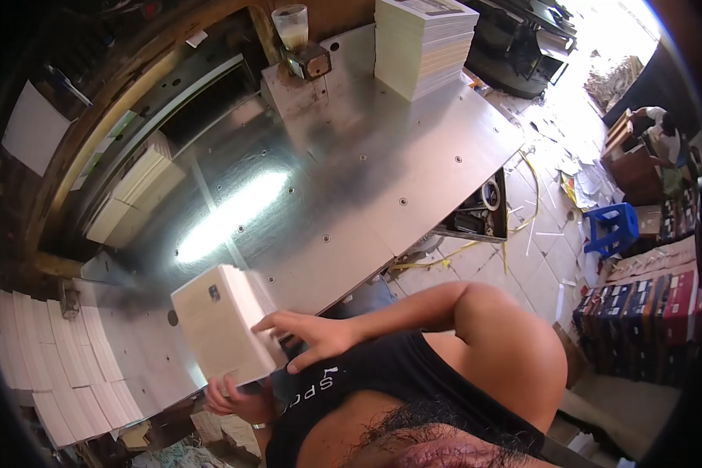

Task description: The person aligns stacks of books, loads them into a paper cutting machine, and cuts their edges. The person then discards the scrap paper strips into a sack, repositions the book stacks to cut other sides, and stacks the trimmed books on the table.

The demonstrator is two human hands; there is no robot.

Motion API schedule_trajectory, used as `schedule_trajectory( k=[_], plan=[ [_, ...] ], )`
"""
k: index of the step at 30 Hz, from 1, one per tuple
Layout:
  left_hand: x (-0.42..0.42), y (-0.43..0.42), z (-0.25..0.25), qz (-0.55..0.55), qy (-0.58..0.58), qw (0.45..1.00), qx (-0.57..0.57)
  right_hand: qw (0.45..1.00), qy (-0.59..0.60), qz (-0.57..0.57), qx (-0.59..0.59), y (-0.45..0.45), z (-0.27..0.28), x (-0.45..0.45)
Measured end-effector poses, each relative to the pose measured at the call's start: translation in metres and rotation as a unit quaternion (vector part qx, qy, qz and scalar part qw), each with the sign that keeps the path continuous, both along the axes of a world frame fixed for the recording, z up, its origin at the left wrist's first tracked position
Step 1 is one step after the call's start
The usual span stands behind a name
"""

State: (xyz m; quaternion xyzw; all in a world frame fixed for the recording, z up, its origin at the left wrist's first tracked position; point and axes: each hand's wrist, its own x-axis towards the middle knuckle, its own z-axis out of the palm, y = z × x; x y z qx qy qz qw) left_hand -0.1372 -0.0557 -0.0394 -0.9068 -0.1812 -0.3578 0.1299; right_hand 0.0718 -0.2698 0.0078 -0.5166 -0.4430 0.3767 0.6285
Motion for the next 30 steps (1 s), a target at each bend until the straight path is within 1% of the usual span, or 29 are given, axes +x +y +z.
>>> schedule_trajectory(
  k=[2,3,6,8,9,10,11,12,13,14,15,16,17,18,20,21,22,24,25,27,30],
  plan=[
    [-0.007,0.022,-0.021,0.034,-0.072,0.997,0.026,0.993,0.039,0.108,-0.016,0.014,0.000,0.003],
    [-0.010,0.027,-0.023,0.041,-0.086,0.995,0.026,0.991,0.020,0.130,-0.013,0.021,-0.003,0.003],
    [-0.013,0.052,-0.036,-0.006,-0.112,0.989,0.100,0.992,0.060,0.108,-0.020,0.031,-0.002,0.005],
    [-0.010,0.050,-0.018,-0.078,-0.086,0.990,0.085,0.997,0.067,0.032,-0.005,0.034,0.000,0.011],
    [-0.008,0.046,-0.007,-0.108,-0.072,0.989,0.074,0.997,0.071,0.000,-0.001,0.033,0.001,0.017],
    [-0.008,0.046,0.005,-0.131,-0.063,0.988,0.050,0.997,0.051,-0.050,0.004,0.033,-0.004,0.026],
    [-0.005,0.048,0.015,-0.156,-0.079,0.984,0.043,0.996,0.030,-0.085,0.013,0.037,-0.011,0.039],
    [-0.002,0.044,0.035,-0.165,-0.076,0.983,0.002,0.994,0.010,-0.092,0.052,0.036,-0.014,0.058],
    [0.002,0.041,0.052,-0.162,-0.101,0.979,-0.071,0.992,0.019,-0.090,0.087,0.036,-0.011,0.076],
    [0.008,0.040,0.060,-0.188,-0.143,0.952,-0.195,0.991,0.013,-0.087,0.102,0.037,-0.004,0.089],
    [0.011,0.039,0.070,-0.192,-0.173,0.921,-0.293,0.992,-0.044,-0.073,0.097,0.034,0.001,0.099],
    [0.011,0.036,0.079,-0.211,-0.195,0.861,-0.420,0.987,-0.106,-0.065,0.099,0.031,0.006,0.107],
    [0.013,0.034,0.084,-0.237,-0.219,0.783,-0.532,0.986,-0.129,-0.065,0.085,0.034,0.013,0.110],
    [0.015,0.033,0.082,-0.261,-0.231,0.715,-0.606,0.983,-0.152,-0.074,0.069,0.036,0.018,0.110],
    [0.019,0.041,0.059,-0.275,-0.217,0.608,-0.712,0.987,-0.107,-0.071,0.092,0.045,0.028,0.104],
    [0.032,0.035,0.062,-0.316,-0.233,0.569,-0.723,0.998,-0.034,-0.036,0.033,0.038,0.028,0.104],
    [0.041,0.034,0.062,-0.323,-0.229,0.569,-0.721,0.999,0.037,-0.002,-0.028,0.033,0.026,0.107],
    [0.058,0.034,0.060,-0.336,-0.217,0.568,-0.719,0.998,0.053,-0.004,-0.037,0.032,0.020,0.114],
    [0.061,0.041,0.056,-0.324,-0.169,0.600,-0.712,0.997,0.059,-0.006,-0.042,0.034,0.016,0.113],
    [0.069,0.057,0.048,-0.292,-0.074,0.654,-0.693,0.999,0.032,-0.032,-0.031,0.038,0.006,0.111],
    [0.074,0.066,0.051,-0.275,-0.045,0.686,-0.672,0.998,-0.028,-0.061,-0.020,0.038,0.002,0.114]
  ],
)
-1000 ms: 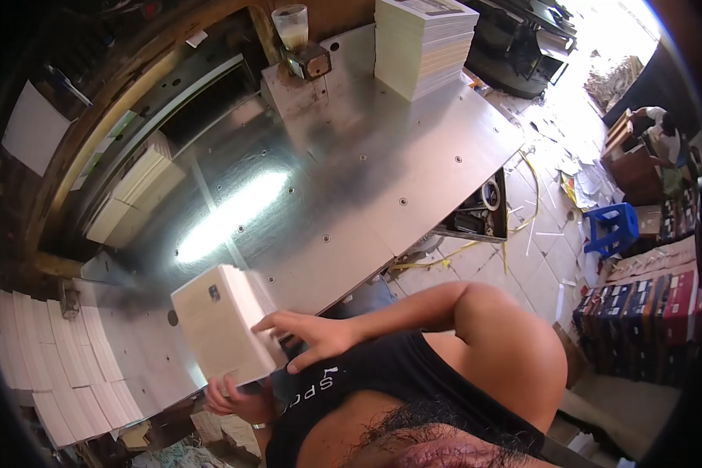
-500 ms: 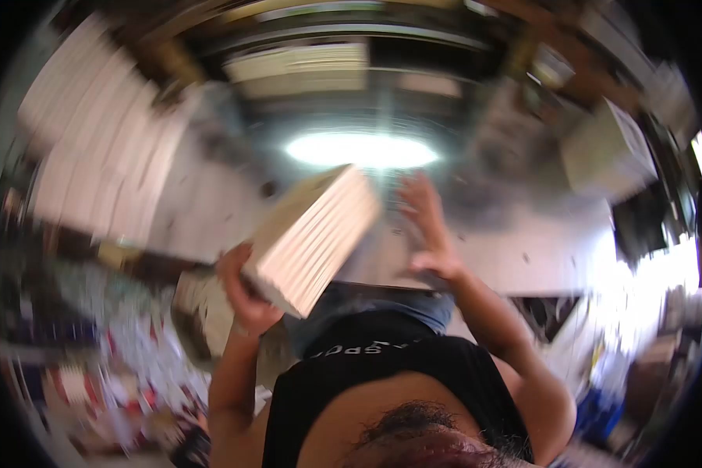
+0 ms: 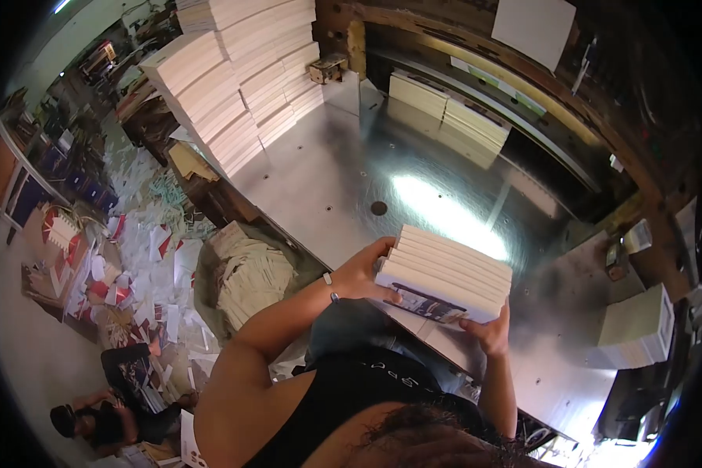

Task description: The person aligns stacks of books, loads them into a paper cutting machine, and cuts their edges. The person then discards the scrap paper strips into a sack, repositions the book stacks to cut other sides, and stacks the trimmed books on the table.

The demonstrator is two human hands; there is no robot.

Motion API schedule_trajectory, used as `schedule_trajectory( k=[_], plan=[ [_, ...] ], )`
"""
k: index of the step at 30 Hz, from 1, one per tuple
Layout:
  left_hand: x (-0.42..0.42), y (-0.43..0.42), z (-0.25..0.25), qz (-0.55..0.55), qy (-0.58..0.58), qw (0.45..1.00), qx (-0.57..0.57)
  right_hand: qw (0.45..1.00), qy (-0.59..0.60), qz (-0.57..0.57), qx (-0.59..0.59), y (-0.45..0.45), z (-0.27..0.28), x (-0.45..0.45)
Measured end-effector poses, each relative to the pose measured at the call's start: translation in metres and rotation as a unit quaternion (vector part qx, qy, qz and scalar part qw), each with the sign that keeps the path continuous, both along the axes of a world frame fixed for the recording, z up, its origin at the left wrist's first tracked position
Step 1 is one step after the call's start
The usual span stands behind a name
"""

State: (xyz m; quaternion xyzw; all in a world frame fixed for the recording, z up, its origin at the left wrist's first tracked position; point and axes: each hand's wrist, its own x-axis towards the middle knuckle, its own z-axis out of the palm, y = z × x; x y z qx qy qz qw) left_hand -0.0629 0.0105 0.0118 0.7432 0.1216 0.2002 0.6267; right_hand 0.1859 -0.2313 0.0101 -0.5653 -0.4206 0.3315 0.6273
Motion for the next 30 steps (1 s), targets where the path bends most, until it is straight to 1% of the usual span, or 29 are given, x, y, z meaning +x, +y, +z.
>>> schedule_trajectory(
  k=[3,4,5,7,8,9,10,12,13,16,18,19,20,22,23,25,27,29,30],
  plan=[
    [-0.002,0.004,0.015,0.012,-0.011,0.989,0.148,0.998,-0.061,-0.029,-0.003,-0.008,-0.003,0.006],
    [-0.001,0.008,0.016,0.028,-0.005,0.985,0.172,0.966,-0.260,-0.012,0.003,-0.006,-0.002,0.013],
    [-0.001,0.009,0.013,0.040,0.006,0.982,0.187,0.896,-0.443,0.009,-0.001,-0.004,-0.002,0.025],
    [-0.001,0.011,-0.006,0.048,0.038,0.980,0.192,0.961,-0.275,0.028,0.006,-0.014,-0.022,0.022],
    [0.002,0.015,-0.023,0.047,0.055,0.980,0.186,0.991,-0.134,0.005,-0.003,-0.017,-0.019,0.014],
    [0.002,0.019,-0.022,0.020,0.065,0.975,0.213,0.999,0.014,-0.032,0.004,-0.021,-0.016,0.005],
    [0.003,0.024,-0.015,-0.002,0.068,0.966,0.251,0.997,-0.069,-0.038,-0.005,-0.011,0.012,0.003],
    [0.006,0.030,-0.017,-0.017,0.088,0.948,0.304,0.980,-0.191,-0.031,0.041,-0.001,0.039,0.012],
    [0.006,0.028,-0.018,-0.020,0.097,0.937,0.334,0.967,-0.254,-0.019,0.006,0.003,0.060,0.012],
    [0.009,0.023,-0.016,0.005,0.106,0.935,0.338,0.902,-0.421,0.016,-0.095,0.020,0.124,0.006],
    [0.009,0.025,-0.018,-0.006,0.099,0.935,0.339,0.844,-0.506,0.035,-0.174,0.036,0.147,-0.011],
    [0.009,0.026,-0.021,-0.003,0.092,0.934,0.345,0.823,-0.539,0.048,-0.171,0.044,0.151,-0.021],
    [0.008,0.026,-0.024,0.002,0.086,0.932,0.351,0.808,-0.561,0.051,-0.172,0.050,0.146,-0.023],
    [0.009,0.029,-0.023,-0.015,0.119,0.938,0.325,0.777,-0.603,0.060,-0.170,0.060,0.133,-0.026],
    [0.008,0.029,-0.022,-0.020,0.135,0.941,0.310,0.776,-0.599,0.075,-0.186,0.063,0.136,-0.025],
    [0.003,0.020,-0.020,0.004,0.120,0.947,0.300,0.772,-0.585,0.109,-0.223,0.063,0.149,-0.025],
    [0.005,0.021,-0.013,0.020,0.099,0.948,0.300,0.769,-0.589,0.103,-0.224,0.061,0.165,-0.032],
    [0.003,0.017,-0.012,0.018,0.082,0.951,0.297,0.772,-0.585,0.103,-0.226,0.061,0.166,-0.033],
    [0.004,0.014,-0.015,0.014,0.094,0.946,0.311,0.775,-0.580,0.106,-0.226,0.059,0.163,-0.034]
  ],
)
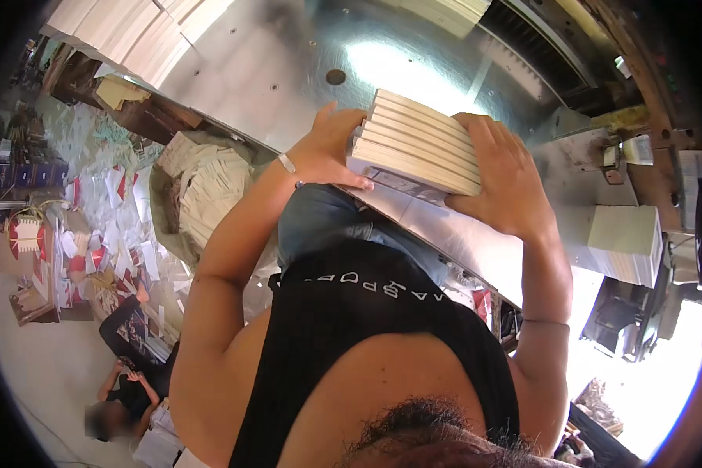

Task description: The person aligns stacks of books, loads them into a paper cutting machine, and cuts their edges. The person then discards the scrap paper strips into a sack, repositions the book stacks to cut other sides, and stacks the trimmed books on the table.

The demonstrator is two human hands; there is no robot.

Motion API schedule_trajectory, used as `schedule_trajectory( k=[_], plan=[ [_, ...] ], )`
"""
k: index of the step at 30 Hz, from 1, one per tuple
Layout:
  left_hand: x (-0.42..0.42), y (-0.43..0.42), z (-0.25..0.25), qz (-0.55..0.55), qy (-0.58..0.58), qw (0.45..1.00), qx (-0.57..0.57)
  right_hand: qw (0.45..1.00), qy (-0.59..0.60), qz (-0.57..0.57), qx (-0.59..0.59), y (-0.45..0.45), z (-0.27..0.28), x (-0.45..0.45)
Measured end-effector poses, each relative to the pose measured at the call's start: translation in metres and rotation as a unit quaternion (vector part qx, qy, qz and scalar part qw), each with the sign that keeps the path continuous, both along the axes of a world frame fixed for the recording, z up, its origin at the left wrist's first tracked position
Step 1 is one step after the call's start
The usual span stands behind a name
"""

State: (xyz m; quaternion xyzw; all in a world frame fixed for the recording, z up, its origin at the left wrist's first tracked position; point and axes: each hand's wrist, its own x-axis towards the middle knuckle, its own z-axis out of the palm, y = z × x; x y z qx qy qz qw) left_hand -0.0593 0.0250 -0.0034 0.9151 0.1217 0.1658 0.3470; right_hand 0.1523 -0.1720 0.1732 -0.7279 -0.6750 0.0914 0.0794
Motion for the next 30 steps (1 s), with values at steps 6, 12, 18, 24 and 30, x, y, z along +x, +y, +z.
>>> schedule_trajectory(
  k=[6,12,18,24,30],
  plan=[
    [0.004,0.000,-0.004,0.000,0.031,1.000,0.005,0.999,0.025,-0.012,0.032,-0.005,-0.017,0.006],
    [-0.011,0.008,0.088,-0.024,-0.181,0.968,-0.175,0.956,0.251,-0.096,0.122,-0.033,-0.033,0.022],
    [0.010,-0.003,0.116,-0.118,-0.228,0.949,-0.185,0.885,0.440,-0.127,0.082,-0.047,-0.164,0.019],
    [0.004,-0.010,0.071,-0.074,-0.117,0.970,-0.202,0.790,0.585,-0.109,0.149,-0.050,-0.144,0.010],
    [0.002,-0.011,0.071,-0.022,-0.082,0.983,-0.164,0.822,0.526,-0.070,0.208,-0.047,-0.139,0.014]
  ],
)
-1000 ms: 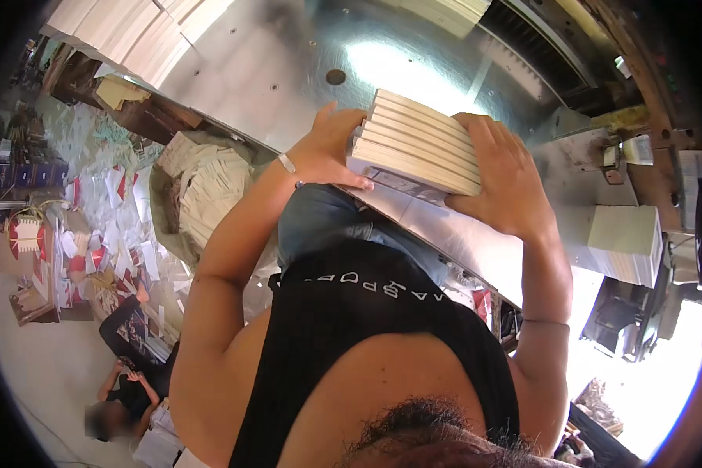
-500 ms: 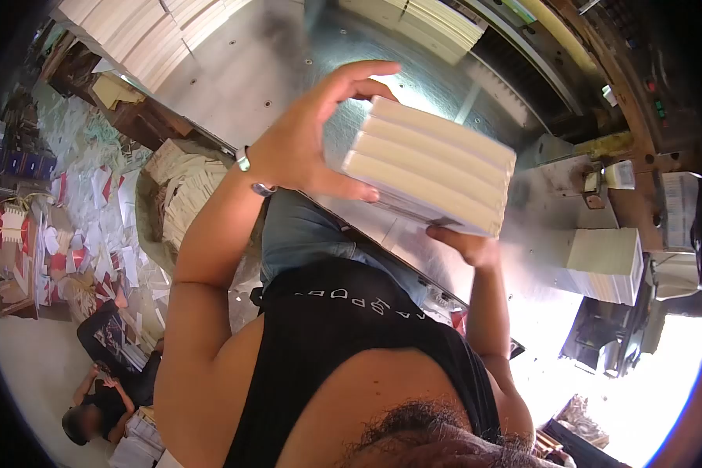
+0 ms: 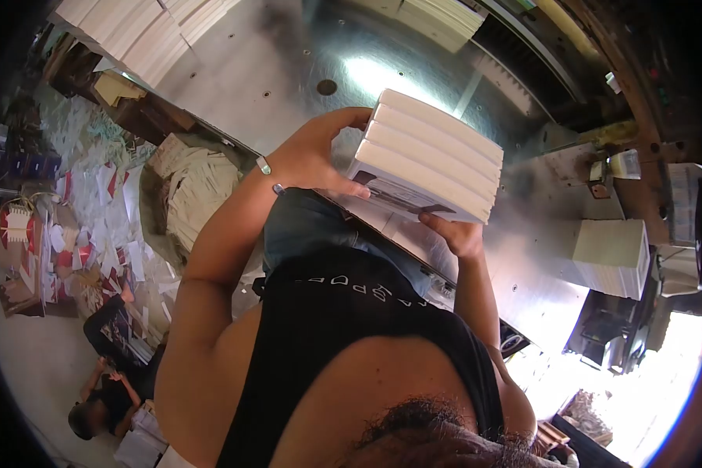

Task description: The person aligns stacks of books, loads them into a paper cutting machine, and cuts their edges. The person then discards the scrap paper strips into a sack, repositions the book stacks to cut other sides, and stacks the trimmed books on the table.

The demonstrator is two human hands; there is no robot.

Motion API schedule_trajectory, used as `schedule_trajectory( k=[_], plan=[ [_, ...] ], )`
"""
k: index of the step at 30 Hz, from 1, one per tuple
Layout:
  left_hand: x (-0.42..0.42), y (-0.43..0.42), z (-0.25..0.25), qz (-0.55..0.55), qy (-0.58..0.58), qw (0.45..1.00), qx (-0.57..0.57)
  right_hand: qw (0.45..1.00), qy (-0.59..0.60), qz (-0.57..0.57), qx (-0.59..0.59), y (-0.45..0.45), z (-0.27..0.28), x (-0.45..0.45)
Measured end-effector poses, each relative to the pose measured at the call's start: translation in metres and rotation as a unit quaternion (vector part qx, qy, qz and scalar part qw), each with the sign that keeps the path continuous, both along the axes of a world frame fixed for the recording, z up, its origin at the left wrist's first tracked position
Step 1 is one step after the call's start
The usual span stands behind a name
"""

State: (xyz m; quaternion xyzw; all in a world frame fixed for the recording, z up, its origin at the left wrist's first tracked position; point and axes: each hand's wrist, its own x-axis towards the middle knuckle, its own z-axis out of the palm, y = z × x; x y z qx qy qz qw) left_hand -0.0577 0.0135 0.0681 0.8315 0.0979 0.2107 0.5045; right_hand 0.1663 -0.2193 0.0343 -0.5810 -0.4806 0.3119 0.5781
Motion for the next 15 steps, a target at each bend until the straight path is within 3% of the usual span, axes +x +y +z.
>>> schedule_trajectory(
  k=[3,6,9,12,15],
  plan=[
    [-0.001,-0.003,0.004,-0.020,-0.007,1.000,0.008,1.000,-0.003,-0.019,0.004,-0.004,-0.002,-0.003],
    [-0.001,-0.009,-0.027,-0.031,-0.055,0.997,-0.041,0.999,0.019,-0.011,-0.047,-0.010,0.001,-0.008],
    [0.005,-0.042,-0.032,-0.071,-0.188,0.939,-0.278,0.999,-0.013,-0.023,-0.044,-0.011,-0.003,-0.013],
    [0.018,-0.057,-0.053,-0.028,-0.224,0.925,-0.306,0.983,0.166,-0.054,0.057,-0.009,-0.003,-0.039],
    [0.023,-0.064,-0.055,-0.002,-0.247,0.922,-0.297,0.977,0.166,-0.100,0.093,-0.005,-0.028,-0.046]
  ],
)
